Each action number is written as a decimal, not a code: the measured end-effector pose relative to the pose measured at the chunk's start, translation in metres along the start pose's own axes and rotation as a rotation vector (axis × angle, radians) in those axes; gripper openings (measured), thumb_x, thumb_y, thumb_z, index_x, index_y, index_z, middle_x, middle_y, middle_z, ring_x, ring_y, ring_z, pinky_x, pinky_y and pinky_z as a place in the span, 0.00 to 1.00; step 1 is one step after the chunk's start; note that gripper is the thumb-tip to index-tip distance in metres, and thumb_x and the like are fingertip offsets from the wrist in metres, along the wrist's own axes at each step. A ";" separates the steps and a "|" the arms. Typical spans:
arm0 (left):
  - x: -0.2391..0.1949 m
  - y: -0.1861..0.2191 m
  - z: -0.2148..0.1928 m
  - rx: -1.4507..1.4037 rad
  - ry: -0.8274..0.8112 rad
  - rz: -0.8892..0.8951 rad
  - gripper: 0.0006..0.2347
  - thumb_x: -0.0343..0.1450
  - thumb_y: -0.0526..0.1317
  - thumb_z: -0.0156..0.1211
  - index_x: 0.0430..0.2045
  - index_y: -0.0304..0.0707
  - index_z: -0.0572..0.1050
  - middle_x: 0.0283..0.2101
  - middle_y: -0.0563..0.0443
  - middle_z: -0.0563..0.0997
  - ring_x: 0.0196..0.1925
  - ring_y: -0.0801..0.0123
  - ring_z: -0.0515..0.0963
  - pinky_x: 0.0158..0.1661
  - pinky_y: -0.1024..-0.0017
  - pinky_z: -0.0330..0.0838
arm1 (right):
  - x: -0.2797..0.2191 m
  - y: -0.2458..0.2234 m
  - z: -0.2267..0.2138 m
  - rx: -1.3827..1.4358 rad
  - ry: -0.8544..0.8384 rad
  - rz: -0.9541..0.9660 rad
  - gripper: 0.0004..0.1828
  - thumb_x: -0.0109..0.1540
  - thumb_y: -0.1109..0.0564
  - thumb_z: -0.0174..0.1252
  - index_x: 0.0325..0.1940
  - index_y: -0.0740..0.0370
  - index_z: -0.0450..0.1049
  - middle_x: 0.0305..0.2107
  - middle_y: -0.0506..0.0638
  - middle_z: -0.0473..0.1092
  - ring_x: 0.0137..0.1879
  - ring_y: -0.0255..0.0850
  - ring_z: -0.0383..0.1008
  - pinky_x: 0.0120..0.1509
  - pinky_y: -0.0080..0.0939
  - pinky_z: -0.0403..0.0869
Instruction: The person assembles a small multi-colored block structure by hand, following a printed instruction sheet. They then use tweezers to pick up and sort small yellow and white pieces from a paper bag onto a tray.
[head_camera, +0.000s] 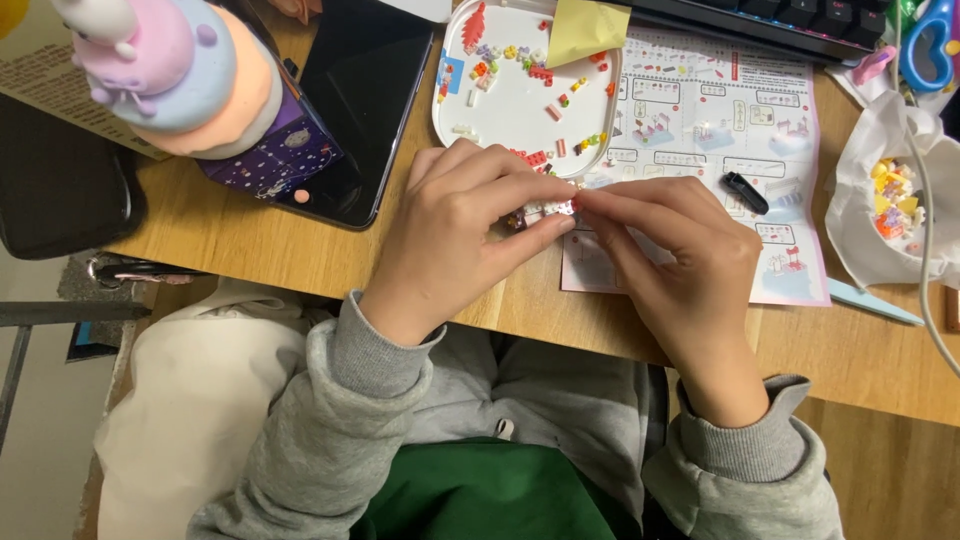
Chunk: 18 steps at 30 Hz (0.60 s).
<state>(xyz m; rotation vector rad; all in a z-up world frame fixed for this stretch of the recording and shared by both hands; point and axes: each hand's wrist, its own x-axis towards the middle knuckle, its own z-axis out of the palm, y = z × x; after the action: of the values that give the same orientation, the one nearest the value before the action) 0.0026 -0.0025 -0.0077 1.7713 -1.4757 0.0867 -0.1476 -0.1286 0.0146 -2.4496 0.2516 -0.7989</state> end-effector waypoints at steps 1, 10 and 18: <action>0.000 0.000 0.000 -0.002 -0.001 -0.001 0.07 0.70 0.43 0.66 0.39 0.50 0.80 0.36 0.58 0.78 0.41 0.66 0.74 0.42 0.66 0.60 | 0.000 0.001 0.000 -0.002 -0.007 0.005 0.08 0.63 0.71 0.64 0.47 0.67 0.78 0.39 0.54 0.75 0.45 0.43 0.74 0.51 0.38 0.71; 0.000 0.000 0.000 0.036 -0.018 0.009 0.09 0.69 0.45 0.66 0.38 0.48 0.78 0.38 0.60 0.82 0.42 0.66 0.75 0.45 0.67 0.60 | -0.001 0.003 0.000 -0.041 -0.001 0.040 0.09 0.63 0.68 0.66 0.47 0.65 0.79 0.39 0.53 0.76 0.45 0.42 0.75 0.51 0.38 0.72; 0.002 0.002 -0.001 0.009 -0.060 -0.018 0.06 0.69 0.43 0.64 0.36 0.47 0.76 0.38 0.59 0.78 0.42 0.65 0.75 0.45 0.66 0.60 | 0.001 0.000 0.000 0.006 -0.018 0.052 0.07 0.63 0.68 0.65 0.46 0.66 0.78 0.40 0.53 0.76 0.46 0.42 0.76 0.53 0.38 0.71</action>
<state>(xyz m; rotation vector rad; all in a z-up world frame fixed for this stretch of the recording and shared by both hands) 0.0015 -0.0039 -0.0047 1.8086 -1.5036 0.0311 -0.1464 -0.1287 0.0156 -2.4336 0.3044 -0.7537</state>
